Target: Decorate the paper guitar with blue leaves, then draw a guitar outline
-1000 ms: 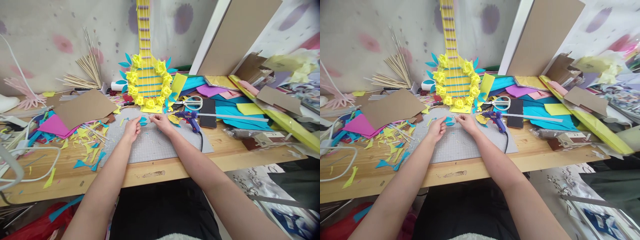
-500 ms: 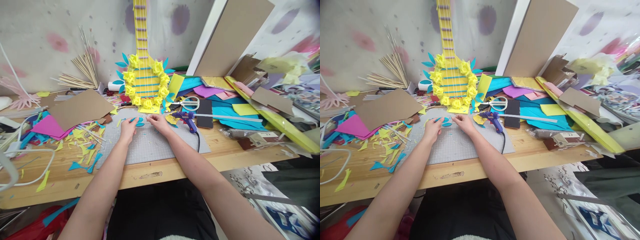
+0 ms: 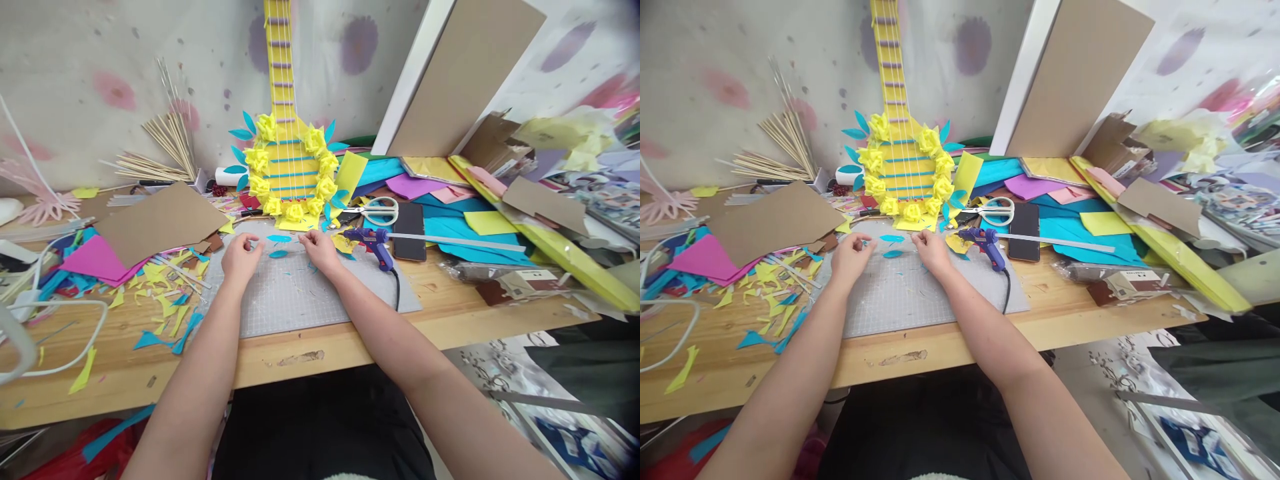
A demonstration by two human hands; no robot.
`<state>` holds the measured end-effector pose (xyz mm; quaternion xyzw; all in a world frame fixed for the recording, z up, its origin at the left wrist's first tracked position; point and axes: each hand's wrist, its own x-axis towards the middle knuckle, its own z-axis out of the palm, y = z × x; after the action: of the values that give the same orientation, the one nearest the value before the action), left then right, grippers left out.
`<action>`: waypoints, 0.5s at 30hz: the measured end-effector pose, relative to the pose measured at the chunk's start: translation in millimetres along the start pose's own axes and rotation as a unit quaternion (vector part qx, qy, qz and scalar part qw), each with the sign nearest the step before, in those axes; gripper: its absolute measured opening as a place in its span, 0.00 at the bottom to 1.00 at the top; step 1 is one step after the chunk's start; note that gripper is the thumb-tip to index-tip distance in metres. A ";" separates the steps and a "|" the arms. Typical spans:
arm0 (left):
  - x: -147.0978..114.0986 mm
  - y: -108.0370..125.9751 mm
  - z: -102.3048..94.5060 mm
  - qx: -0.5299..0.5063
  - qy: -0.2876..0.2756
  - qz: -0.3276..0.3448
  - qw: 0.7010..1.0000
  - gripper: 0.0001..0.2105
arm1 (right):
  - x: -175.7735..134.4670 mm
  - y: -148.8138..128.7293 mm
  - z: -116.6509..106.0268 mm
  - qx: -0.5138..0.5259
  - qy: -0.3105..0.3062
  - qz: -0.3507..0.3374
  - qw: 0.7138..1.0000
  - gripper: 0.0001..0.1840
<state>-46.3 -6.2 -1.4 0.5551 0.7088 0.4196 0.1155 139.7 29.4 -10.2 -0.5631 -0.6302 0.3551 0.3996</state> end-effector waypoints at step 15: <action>-6.3 0.4 17.2 -0.032 -0.101 0.092 0.990 0.01 | -0.6 1.2 -1.9 0.036 0.001 0.036 0.999 0.12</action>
<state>-33.0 -3.7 -13.7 0.6538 0.6251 0.3929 0.1654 141.9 28.9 -10.5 -0.5709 -0.5964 0.3908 0.4070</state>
